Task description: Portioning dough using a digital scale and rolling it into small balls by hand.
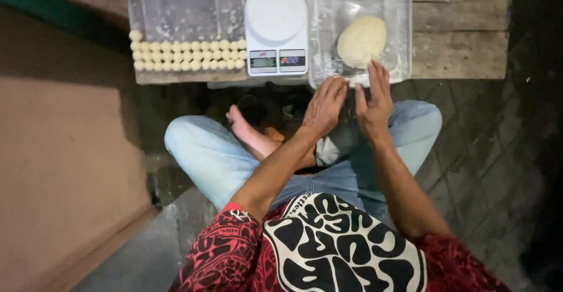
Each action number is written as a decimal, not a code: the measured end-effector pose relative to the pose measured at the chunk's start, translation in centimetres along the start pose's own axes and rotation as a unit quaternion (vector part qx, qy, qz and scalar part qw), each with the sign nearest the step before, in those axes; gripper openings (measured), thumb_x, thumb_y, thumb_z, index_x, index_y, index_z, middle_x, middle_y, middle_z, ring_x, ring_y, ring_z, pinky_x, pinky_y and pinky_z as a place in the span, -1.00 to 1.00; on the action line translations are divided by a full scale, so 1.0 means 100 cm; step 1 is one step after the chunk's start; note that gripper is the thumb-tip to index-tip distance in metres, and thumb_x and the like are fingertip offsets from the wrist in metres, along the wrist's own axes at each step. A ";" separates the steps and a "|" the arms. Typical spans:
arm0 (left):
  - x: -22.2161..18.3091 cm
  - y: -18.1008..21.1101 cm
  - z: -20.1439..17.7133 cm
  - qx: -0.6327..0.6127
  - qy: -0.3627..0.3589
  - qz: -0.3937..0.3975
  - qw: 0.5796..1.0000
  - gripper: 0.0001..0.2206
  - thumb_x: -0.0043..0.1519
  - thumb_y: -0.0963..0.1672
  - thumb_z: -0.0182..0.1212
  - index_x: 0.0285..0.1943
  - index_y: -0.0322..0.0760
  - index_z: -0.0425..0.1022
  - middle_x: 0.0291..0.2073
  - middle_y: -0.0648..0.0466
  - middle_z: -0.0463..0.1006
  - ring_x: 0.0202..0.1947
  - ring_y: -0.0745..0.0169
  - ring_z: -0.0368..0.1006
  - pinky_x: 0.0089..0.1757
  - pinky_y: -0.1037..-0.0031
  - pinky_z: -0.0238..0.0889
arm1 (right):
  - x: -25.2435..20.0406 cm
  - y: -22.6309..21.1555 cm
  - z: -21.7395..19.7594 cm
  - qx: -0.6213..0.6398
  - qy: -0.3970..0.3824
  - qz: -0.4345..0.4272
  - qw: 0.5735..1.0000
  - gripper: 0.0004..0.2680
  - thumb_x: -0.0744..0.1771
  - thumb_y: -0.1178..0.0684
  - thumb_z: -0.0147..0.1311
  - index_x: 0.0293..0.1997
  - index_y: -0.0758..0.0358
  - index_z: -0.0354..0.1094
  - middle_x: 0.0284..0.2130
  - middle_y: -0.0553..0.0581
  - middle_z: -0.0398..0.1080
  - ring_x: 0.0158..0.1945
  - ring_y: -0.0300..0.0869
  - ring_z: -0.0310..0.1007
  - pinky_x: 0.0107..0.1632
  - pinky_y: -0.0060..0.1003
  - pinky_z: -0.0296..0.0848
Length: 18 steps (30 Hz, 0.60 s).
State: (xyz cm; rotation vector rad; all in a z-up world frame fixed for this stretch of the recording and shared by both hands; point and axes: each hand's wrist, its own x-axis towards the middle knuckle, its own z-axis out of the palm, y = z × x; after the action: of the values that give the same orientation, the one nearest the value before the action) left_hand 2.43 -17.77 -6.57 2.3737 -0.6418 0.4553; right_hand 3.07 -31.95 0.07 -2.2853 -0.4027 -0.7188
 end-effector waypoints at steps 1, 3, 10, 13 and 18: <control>0.001 -0.002 0.008 0.012 -0.009 -0.011 1.000 -0.70 0.26 -0.21 0.12 0.19 -0.39 0.42 0.21 -0.15 0.39 0.29 -0.28 0.28 0.18 0.06 0.32 | 0.005 0.008 0.002 -0.030 -0.022 -0.026 0.999 -0.63 0.35 0.25 0.28 0.30 0.56 0.33 0.26 0.52 0.29 0.35 0.28 0.25 0.44 0.08 0.05; 0.005 -0.007 0.017 0.024 -0.019 -0.018 0.999 -0.73 0.21 -0.21 0.21 0.08 -0.42 0.46 0.20 -0.18 0.37 0.27 -0.30 0.29 0.17 0.05 0.32 | 0.014 0.027 0.011 -0.060 -0.041 -0.049 0.996 -0.57 0.33 0.21 0.35 0.33 0.54 0.31 0.34 0.51 0.22 0.42 0.25 0.18 0.49 0.09 -0.07; 0.017 -0.003 0.012 -0.089 -0.004 -0.125 0.988 -0.77 0.07 -0.19 0.25 -0.09 -0.22 0.52 -0.03 0.05 0.42 0.00 -0.05 0.30 0.05 0.22 0.23 | 0.045 0.067 0.042 -0.160 -0.233 -0.005 0.959 -0.48 0.41 -0.33 0.08 0.54 0.05 0.15 0.53 0.18 -0.15 0.56 0.22 -0.41 0.44 0.45 -0.28; 0.020 0.002 0.012 -0.085 0.015 -0.142 0.986 -0.87 0.15 -0.16 0.26 -0.15 -0.21 0.54 -0.12 0.09 0.43 -0.04 0.06 0.31 0.00 0.28 0.21 | 0.058 0.084 0.051 -0.167 -0.224 -0.036 0.959 -0.47 0.39 -0.42 0.10 0.43 0.09 0.31 0.44 0.23 0.03 0.49 0.28 -0.26 0.38 0.51 -0.18; 0.023 0.003 0.017 -0.069 0.049 -0.154 0.984 -0.92 0.20 -0.14 0.30 -0.25 -0.25 0.53 -0.16 0.09 0.45 -0.09 0.09 0.34 -0.08 0.29 0.19 | 0.102 0.090 0.066 -0.185 -0.138 -0.115 0.966 -0.49 0.43 -0.50 -0.08 0.12 0.20 0.51 0.13 0.21 0.33 0.26 0.16 0.12 0.28 0.25 0.10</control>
State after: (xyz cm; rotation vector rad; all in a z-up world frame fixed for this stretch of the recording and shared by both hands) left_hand 4.43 -19.81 -6.65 2.2506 -0.2464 0.3754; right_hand 17.91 -32.89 -2.62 -2.7375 -0.7254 -0.6275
